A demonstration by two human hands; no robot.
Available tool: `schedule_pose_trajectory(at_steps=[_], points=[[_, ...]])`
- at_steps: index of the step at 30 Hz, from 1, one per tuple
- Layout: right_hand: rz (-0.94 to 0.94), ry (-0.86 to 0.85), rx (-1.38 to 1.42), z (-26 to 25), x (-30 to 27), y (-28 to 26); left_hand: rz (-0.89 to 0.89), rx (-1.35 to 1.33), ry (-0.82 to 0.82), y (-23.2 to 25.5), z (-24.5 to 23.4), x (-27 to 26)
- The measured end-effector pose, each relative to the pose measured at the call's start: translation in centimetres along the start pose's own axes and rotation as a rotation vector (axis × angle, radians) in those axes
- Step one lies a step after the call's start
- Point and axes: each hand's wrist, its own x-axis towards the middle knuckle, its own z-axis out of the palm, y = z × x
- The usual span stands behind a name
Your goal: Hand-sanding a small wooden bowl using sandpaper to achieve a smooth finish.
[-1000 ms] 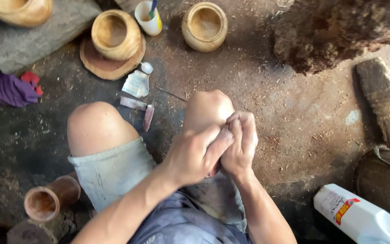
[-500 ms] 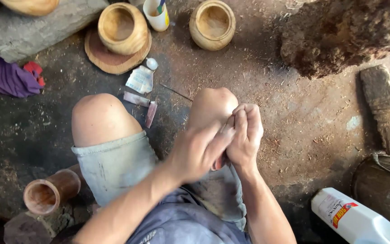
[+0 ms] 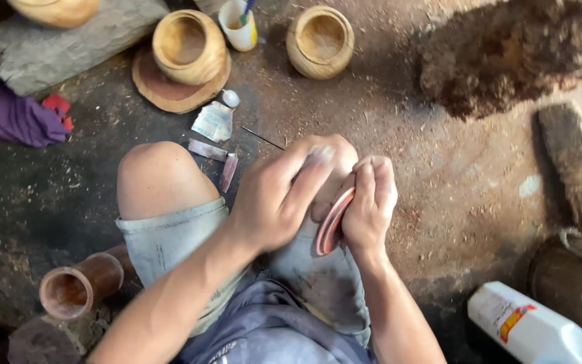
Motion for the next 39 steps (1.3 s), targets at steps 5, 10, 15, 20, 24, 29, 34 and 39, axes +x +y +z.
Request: schedule_pose_trajectory(at_steps=[5,10,15,20,24,29,34,39], points=[[0.403,0.045,0.283,0.1,0.6,-4.9,0.257,-0.025,0.086,0.9,3.0,-8.1],[0.213,0.053,0.043,-0.6,-0.3,-3.2,0.265,0.103,0.135,-0.6,4.6,-9.7],[0.099,0.053,-0.11,-0.8,-1.5,-2.9,0.247,0.2,0.109,1.3,2.2,-5.2],[0.016,0.019,-0.106,-0.4,-0.9,-2.5,0.285,0.252,0.04,-0.8,2.4,-8.9],[-0.025,-0.051,-0.182,-0.4,-1.2,-2.0,0.158,0.169,-0.018,0.0,1.4,-4.3],[-0.006,0.0,-0.219,-0.3,-0.3,-2.2,0.171,0.251,-0.058,0.0,1.3,-5.9],[-0.02,0.027,-0.225,-0.1,-0.9,-1.0,0.224,0.252,0.08,-0.6,2.0,-5.5],[-0.077,-0.015,-0.224,-0.7,-0.6,-0.9,0.196,0.225,0.009,-0.7,2.0,-5.5]])
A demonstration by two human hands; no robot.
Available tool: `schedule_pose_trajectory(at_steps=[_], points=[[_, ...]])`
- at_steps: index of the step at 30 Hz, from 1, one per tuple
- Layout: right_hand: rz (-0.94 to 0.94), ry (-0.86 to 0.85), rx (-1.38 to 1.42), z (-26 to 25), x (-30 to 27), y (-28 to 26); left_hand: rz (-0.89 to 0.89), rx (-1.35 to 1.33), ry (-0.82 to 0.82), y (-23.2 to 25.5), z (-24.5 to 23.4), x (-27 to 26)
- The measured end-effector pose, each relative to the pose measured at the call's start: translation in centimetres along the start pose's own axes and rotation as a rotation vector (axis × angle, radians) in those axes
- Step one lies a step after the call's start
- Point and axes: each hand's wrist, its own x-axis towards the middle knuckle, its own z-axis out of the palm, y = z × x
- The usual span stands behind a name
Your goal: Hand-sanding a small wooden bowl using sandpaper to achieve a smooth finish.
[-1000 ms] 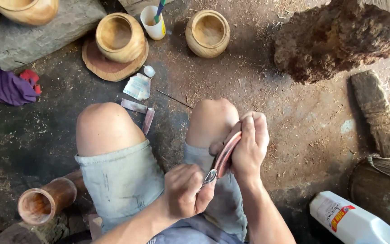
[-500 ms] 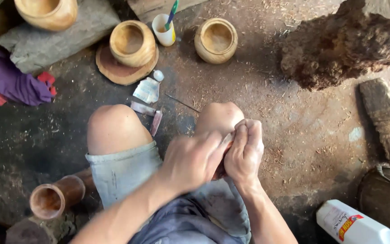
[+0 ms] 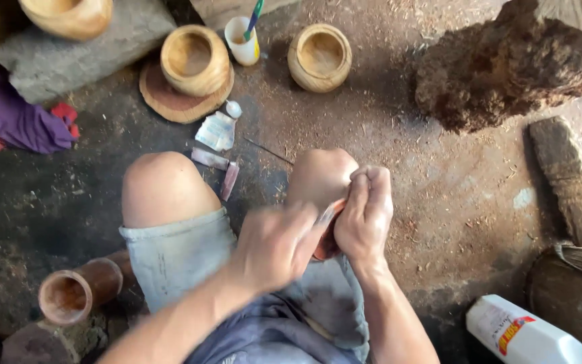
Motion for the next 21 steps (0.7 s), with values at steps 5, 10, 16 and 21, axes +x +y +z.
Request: schedule_pose_trajectory(at_steps=[5,10,16,21], points=[[-0.171,-0.272,-0.19,-1.4,1.9,-4.9,0.023,0.047,0.167,0.8,0.7,0.1],[-0.189,-0.06,0.03,-1.7,-0.4,0.2,0.056,-0.04,0.28,0.6,3.3,-1.5],[-0.013,0.129,0.03,0.0,-0.8,-0.3,0.149,0.073,0.294,-0.5,3.1,-4.9],[-0.039,0.005,0.049,-0.1,-1.1,-0.6,0.083,0.222,0.19,0.5,0.3,0.7]])
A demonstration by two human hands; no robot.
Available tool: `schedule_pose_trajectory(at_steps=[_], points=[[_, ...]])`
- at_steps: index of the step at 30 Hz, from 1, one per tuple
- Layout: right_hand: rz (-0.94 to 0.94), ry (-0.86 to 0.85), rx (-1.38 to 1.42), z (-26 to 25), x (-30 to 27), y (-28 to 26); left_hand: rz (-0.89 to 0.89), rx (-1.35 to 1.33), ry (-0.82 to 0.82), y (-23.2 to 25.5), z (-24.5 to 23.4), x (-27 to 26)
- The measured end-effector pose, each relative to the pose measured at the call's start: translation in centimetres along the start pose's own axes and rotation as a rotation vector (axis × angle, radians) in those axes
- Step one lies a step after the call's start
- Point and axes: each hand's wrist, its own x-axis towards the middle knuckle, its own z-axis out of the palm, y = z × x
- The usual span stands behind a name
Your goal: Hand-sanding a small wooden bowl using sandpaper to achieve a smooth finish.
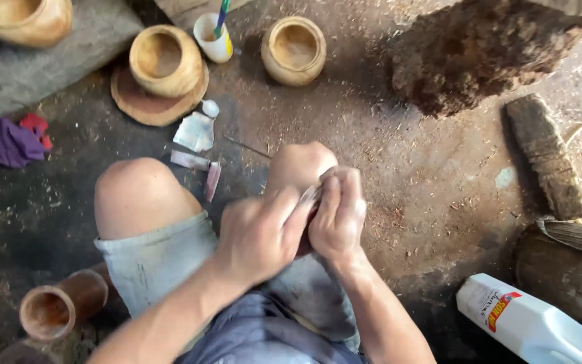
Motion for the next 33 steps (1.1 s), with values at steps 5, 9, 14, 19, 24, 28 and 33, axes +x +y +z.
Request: schedule_pose_trajectory(at_steps=[5,9,14,19,24,28,33], points=[[0.044,-0.063,-0.009,-0.4,1.3,-0.4,-0.093,-0.023,-0.336,0.4,-1.8,-2.1],[-0.033,-0.096,-0.015,-0.1,1.1,0.2,-0.073,-0.015,-0.318,-0.5,-1.4,1.6],[-0.018,-0.067,0.025,0.0,1.8,0.3,-0.005,-0.104,-0.36,-1.2,-1.8,1.0],[-0.011,-0.096,-0.002,0.1,1.7,-0.2,-0.079,-0.108,-0.211,-1.3,-0.1,0.5],[-0.025,-0.067,-0.01,-0.1,2.1,1.6,-0.155,-0.151,-0.13,-0.5,1.0,-1.8],[-0.078,-0.066,0.009,-0.4,2.6,2.1,-0.075,-0.09,0.031,-0.7,2.2,-3.4],[-0.244,-0.239,-0.021,-1.3,3.6,0.7,-0.074,-0.272,-0.028,-0.2,1.2,1.3]])
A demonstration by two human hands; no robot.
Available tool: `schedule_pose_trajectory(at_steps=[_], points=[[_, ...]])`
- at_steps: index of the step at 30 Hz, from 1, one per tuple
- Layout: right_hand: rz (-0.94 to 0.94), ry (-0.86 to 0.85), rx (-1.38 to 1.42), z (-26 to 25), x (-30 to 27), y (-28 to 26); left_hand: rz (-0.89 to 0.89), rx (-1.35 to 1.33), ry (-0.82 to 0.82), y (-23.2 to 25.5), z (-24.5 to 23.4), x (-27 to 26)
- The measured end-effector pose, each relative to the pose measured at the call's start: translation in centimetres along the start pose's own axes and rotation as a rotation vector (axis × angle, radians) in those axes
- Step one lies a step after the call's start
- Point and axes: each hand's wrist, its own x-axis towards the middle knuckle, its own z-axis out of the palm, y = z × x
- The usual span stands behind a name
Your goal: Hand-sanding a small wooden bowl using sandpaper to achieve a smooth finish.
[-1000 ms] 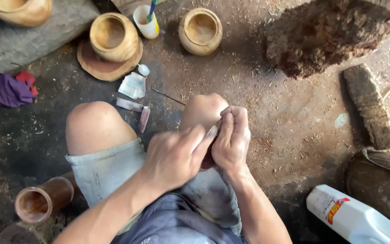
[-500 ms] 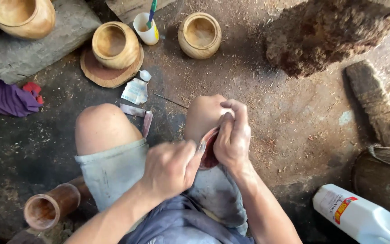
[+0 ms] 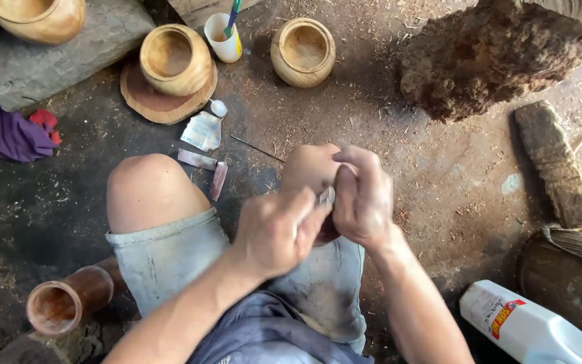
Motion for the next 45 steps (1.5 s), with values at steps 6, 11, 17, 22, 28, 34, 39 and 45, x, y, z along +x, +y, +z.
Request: schedule_pose_trajectory(at_steps=[6,11,17,22,28,34,39,45], points=[[0.335,0.231,-0.029,0.6,-2.1,-2.2,0.147,0.041,0.045,0.1,1.3,-4.8],[0.073,0.219,0.034,1.7,-3.1,-0.3,0.088,0.195,-0.092,0.4,-1.2,-0.2],[0.094,0.231,-0.031,0.6,-1.1,0.2,0.086,0.085,-0.106,-0.8,-0.8,-3.3],[0.048,0.136,-0.018,1.1,-1.5,0.5,0.012,0.079,-0.181,0.6,-2.4,2.6],[0.049,0.159,0.046,2.0,-0.9,1.5,0.047,0.176,-0.078,-1.3,-1.0,-2.9],[-0.114,0.018,0.005,1.4,-0.5,1.1,-0.019,0.079,-0.05,-0.4,-1.3,0.3],[-0.261,-0.005,0.056,1.2,-0.2,0.1,0.067,0.177,0.081,-2.6,2.3,-7.1],[0.164,0.415,-0.037,2.3,-2.5,0.7,0.109,0.123,0.138,-3.3,2.1,-7.6]])
